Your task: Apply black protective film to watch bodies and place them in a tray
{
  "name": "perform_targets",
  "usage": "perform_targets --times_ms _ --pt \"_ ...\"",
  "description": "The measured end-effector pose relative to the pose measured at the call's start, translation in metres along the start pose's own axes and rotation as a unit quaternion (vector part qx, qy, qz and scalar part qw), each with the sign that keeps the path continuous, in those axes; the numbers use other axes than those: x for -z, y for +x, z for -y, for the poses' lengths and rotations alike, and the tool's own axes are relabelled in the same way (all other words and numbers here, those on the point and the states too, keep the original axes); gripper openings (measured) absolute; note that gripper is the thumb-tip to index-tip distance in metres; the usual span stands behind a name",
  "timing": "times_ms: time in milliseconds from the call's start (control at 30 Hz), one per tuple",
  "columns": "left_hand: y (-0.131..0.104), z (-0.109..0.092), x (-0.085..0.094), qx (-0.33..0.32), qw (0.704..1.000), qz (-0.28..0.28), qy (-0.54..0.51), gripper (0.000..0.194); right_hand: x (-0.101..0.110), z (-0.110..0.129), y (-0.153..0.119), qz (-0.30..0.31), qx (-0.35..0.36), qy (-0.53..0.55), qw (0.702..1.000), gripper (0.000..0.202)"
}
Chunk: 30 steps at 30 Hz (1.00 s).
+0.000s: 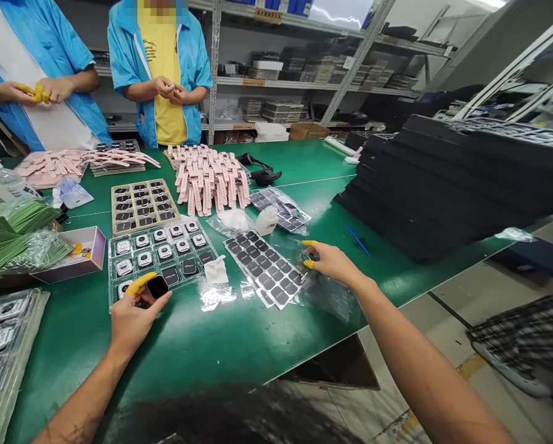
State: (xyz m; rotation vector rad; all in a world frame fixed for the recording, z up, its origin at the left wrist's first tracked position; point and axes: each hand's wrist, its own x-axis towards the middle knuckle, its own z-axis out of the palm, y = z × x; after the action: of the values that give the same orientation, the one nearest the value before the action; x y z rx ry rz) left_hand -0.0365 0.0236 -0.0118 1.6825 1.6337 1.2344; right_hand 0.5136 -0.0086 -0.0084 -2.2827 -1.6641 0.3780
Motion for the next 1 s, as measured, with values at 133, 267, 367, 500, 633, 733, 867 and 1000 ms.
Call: perform_targets --times_ms 133,267,367,500,633,733,867,1000 --pt "-0.001 -0.005 0.001 -0.006 1.000 -0.003 0.002 0.061 0.002 -0.005 0.001 0.027 0.050 0.055 0.997 0.060" --pt "-0.001 -0.003 0.002 -0.023 1.000 -0.003 0.016 0.058 0.004 -0.008 0.002 0.029 0.079 0.092 0.992 0.050" --pt "-0.004 0.001 0.002 -0.090 0.995 -0.016 0.049 0.048 0.007 -0.008 0.000 -0.003 0.079 0.088 0.993 0.039" --pt "-0.025 -0.001 -0.010 -0.266 0.961 0.071 0.036 0.032 0.004 -0.003 -0.029 -0.076 0.077 0.077 0.991 0.032" --pt "-0.064 -0.019 -0.046 -0.490 0.831 0.260 -0.026 0.043 -0.018 0.003 -0.081 -0.125 0.077 0.104 0.984 0.035" --pt "-0.085 -0.048 -0.091 -0.578 0.750 0.316 -0.050 0.043 -0.034 0.004 -0.107 -0.108 0.094 0.131 0.981 0.031" --pt "-0.086 -0.105 -0.170 -0.614 0.676 0.407 -0.012 0.036 -0.041 0.000 -0.114 -0.113 0.098 0.147 0.978 0.028" --pt "-0.074 -0.137 -0.228 -0.548 0.686 0.477 0.031 0.024 -0.039 -0.006 -0.114 -0.107 0.114 0.159 0.975 0.027"
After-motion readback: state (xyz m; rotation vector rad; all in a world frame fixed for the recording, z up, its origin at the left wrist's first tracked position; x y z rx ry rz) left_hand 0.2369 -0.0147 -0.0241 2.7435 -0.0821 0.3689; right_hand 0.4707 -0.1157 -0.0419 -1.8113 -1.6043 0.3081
